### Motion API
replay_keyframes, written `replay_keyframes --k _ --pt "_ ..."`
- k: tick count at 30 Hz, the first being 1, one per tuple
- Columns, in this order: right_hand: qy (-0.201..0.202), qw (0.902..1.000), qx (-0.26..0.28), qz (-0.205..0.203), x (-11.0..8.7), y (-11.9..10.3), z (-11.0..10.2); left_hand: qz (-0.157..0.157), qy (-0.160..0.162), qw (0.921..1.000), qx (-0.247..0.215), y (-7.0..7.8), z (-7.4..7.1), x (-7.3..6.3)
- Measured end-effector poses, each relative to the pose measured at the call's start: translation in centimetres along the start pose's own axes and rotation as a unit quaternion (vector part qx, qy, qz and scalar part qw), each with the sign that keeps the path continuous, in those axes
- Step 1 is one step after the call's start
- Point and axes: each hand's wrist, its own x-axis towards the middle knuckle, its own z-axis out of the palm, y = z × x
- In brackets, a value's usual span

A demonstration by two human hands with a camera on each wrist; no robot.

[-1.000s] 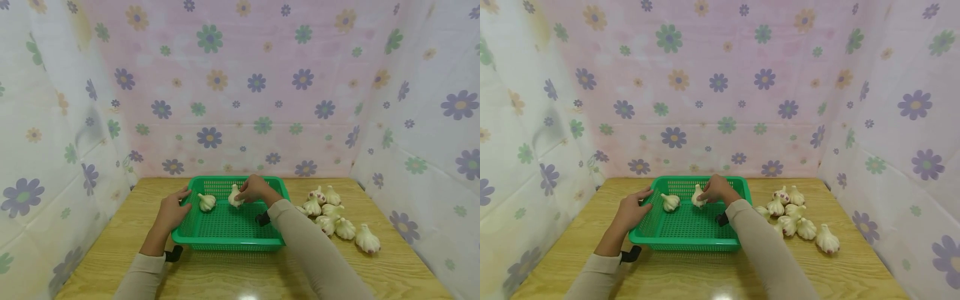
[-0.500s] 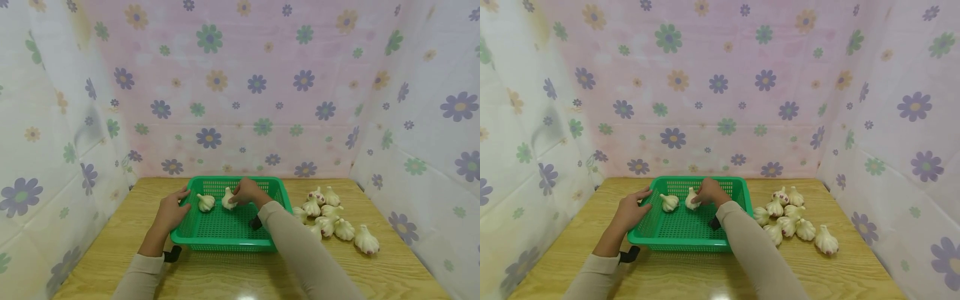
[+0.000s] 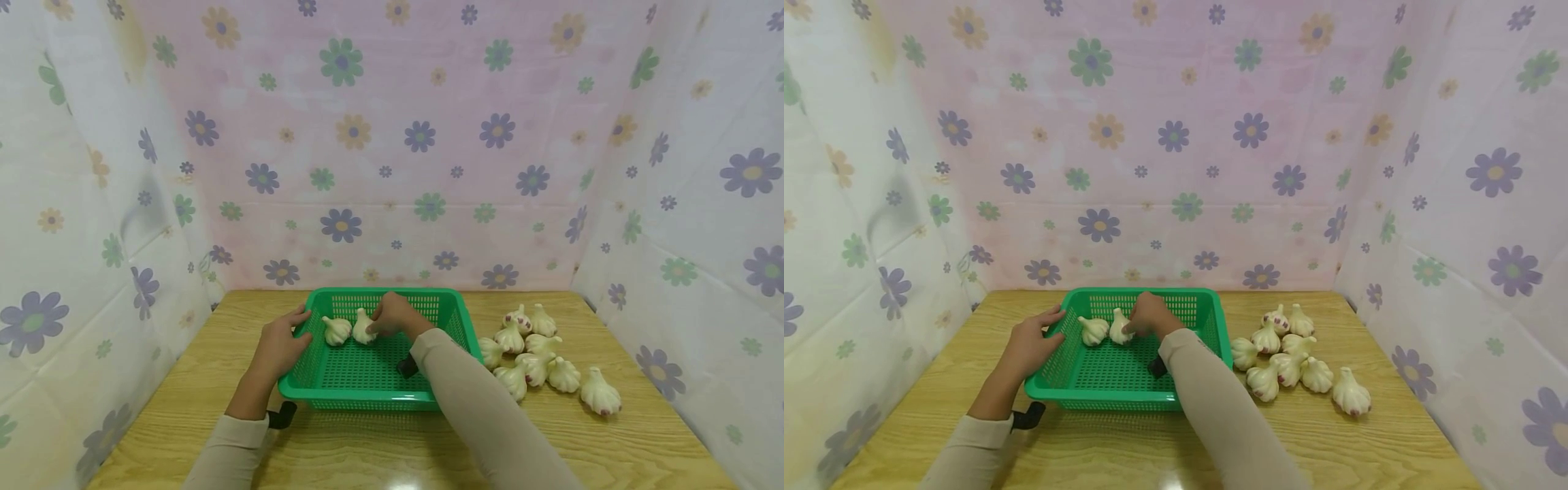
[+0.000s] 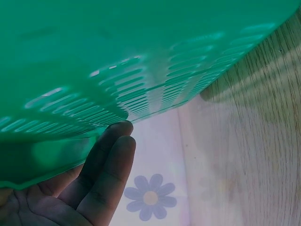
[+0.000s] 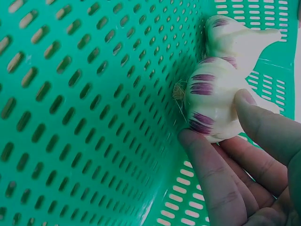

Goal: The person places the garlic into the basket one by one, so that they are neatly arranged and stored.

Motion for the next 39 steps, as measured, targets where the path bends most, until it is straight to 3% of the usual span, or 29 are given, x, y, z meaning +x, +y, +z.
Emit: replay_keyframes --k 7,39 --pt "-0.003 0.9999 0.008 0.015 0.31 0.08 0.19 -0.001 -0.002 1.0 0.0 0.07 0.04 -0.09" --pt "-0.006 0.9996 0.025 0.01 -0.18 0.18 -0.14 -0.007 -0.003 1.0 0.0 -0.13 0.16 0.19"
